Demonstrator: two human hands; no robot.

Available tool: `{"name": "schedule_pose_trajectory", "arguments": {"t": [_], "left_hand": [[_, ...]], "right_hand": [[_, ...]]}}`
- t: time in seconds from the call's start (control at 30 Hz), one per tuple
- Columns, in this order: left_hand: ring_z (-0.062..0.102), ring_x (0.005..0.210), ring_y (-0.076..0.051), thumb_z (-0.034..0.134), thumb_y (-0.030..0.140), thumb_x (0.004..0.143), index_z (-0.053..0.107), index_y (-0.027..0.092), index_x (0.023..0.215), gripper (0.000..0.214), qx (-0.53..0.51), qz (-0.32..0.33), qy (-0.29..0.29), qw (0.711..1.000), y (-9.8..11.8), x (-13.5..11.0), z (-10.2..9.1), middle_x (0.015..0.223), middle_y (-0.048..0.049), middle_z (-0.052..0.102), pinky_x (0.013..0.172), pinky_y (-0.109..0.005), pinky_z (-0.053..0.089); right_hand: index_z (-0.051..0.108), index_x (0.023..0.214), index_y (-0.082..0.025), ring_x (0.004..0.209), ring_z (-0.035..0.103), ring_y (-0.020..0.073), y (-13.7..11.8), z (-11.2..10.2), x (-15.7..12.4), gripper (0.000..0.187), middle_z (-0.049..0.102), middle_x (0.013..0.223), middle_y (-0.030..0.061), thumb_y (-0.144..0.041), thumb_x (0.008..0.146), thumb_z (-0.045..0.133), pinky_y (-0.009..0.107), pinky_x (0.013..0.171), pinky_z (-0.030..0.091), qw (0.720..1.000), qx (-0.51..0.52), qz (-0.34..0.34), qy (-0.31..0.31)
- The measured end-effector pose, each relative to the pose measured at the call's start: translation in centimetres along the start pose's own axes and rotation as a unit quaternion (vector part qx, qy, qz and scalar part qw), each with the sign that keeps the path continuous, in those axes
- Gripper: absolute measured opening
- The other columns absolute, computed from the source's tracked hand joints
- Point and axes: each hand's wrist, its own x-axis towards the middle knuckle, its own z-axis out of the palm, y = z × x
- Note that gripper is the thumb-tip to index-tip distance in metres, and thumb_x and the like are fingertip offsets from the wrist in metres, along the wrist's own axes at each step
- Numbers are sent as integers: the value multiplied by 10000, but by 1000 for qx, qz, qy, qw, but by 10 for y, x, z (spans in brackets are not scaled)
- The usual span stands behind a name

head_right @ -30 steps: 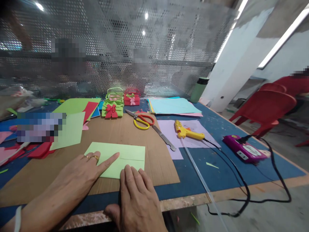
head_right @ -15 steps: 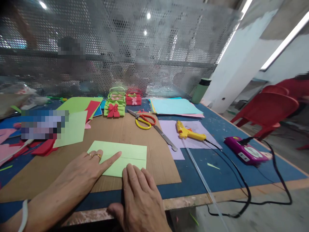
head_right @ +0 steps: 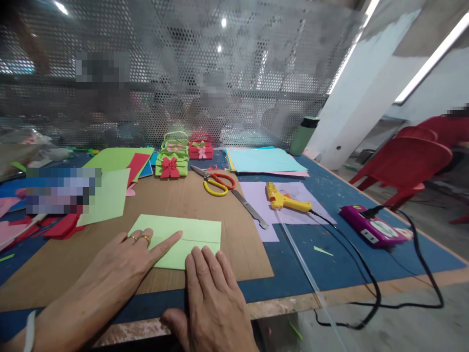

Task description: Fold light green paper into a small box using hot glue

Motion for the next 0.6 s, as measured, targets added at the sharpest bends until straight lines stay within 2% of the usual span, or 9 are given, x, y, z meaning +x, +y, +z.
{"name": "schedule_pose_trajectory", "arguments": {"t": [0.37,0.6], "left_hand": [[684,966,-283,465,9,881,255,378,1543,786,24,-1,-1,1000,-1,0,4,1157,-163,685,772,-386,522],[663,978,-297,429,16,892,290,312,1547,732,14,13,1,1000,0,2,0,1102,-162,691,796,-410,508]], "right_hand": [[623,1298,-59,1237,602,301,0,3,-3,560,607,1371,133,-492,978,464,442,945,571,1000,-5,-8,6],[612,1295,-53,1231,609,297,6,-3,-4,574,612,1363,144,-510,998,434,470,963,538,999,-31,-20,-12]]}}
